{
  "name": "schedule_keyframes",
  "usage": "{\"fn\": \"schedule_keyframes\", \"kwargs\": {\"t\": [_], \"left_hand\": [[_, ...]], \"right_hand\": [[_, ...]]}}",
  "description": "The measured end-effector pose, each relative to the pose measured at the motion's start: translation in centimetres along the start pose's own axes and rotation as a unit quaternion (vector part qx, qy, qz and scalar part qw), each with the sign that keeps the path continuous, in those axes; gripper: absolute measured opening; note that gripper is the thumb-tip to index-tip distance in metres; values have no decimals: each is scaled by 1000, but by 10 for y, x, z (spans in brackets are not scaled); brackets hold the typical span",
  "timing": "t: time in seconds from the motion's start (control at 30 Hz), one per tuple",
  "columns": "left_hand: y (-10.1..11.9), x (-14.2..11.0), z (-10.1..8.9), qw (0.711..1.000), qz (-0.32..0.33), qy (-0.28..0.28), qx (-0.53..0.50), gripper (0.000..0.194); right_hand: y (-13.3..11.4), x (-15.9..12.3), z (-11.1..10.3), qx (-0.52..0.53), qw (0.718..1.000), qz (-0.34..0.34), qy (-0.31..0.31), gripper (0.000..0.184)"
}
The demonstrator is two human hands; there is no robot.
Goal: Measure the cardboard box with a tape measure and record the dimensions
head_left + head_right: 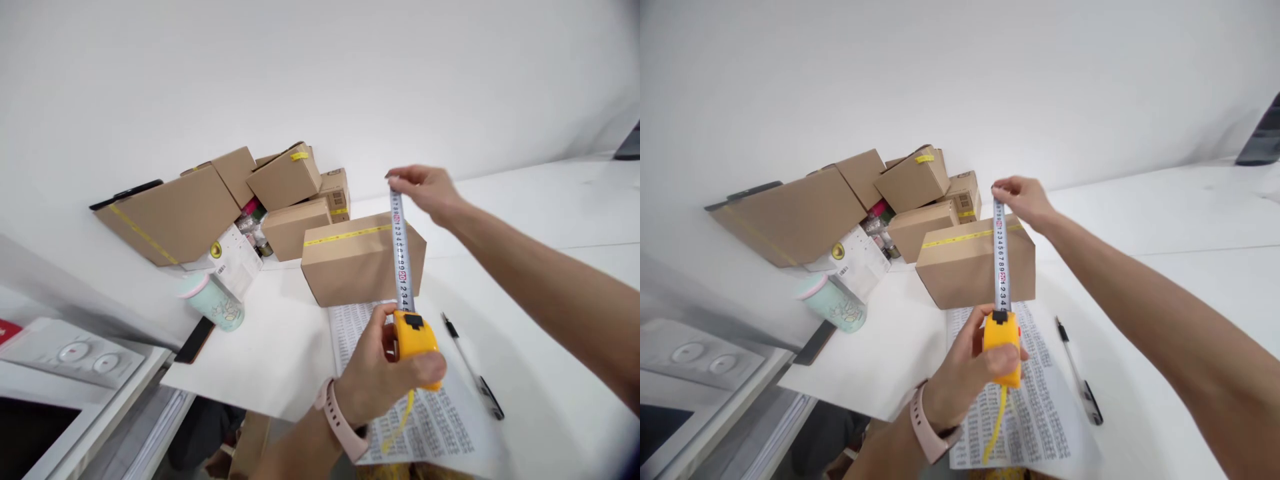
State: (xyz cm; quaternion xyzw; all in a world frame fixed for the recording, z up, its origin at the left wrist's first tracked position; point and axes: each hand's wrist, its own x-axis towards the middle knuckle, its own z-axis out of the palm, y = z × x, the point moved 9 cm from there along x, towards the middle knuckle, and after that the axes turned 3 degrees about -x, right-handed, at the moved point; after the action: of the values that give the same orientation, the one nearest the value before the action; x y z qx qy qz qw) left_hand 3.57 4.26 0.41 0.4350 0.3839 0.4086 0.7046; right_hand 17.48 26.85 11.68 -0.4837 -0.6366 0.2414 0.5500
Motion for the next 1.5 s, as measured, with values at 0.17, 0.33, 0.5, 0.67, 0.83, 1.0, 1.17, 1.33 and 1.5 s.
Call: {"fn": "schedule_keyframes", "kwargs": {"t": [0.17, 0.33, 0.5, 0.67, 0.83, 1.0, 1.17, 1.33, 1.5], "left_hand": [[-5, -10, -32, 986, 33, 10, 163, 98], [-4, -9, -36, 964, 89, 34, 247, 109], [-9, -7, -38, 935, 78, 40, 343, 90], [-18, 10, -67, 805, 63, 51, 588, 70], [-34, 35, -89, 699, 41, 25, 713, 61], [-39, 44, -97, 688, 40, 21, 725, 65], [-54, 33, -52, 725, 147, -35, 672, 66], [-95, 34, -4, 767, 185, -170, 591, 54], [-101, 57, -15, 815, 171, -135, 537, 35]], "right_hand": [[-22, -50, -43, 113, 993, -2, 36, 15], [-21, -165, 7, 70, 987, 14, -147, 31], [11, -216, 5, -38, 991, 4, -130, 37], [97, -224, -38, -333, 932, 114, -88, 45], [132, -251, -18, -388, 895, 111, -190, 34], [128, -255, -20, -278, 936, 117, -182, 32], [138, -264, -37, 105, 951, 257, -134, 40], [131, -281, -43, 191, 938, 279, -75, 37], [126, -299, -46, 72, 952, 296, -35, 44]]}}
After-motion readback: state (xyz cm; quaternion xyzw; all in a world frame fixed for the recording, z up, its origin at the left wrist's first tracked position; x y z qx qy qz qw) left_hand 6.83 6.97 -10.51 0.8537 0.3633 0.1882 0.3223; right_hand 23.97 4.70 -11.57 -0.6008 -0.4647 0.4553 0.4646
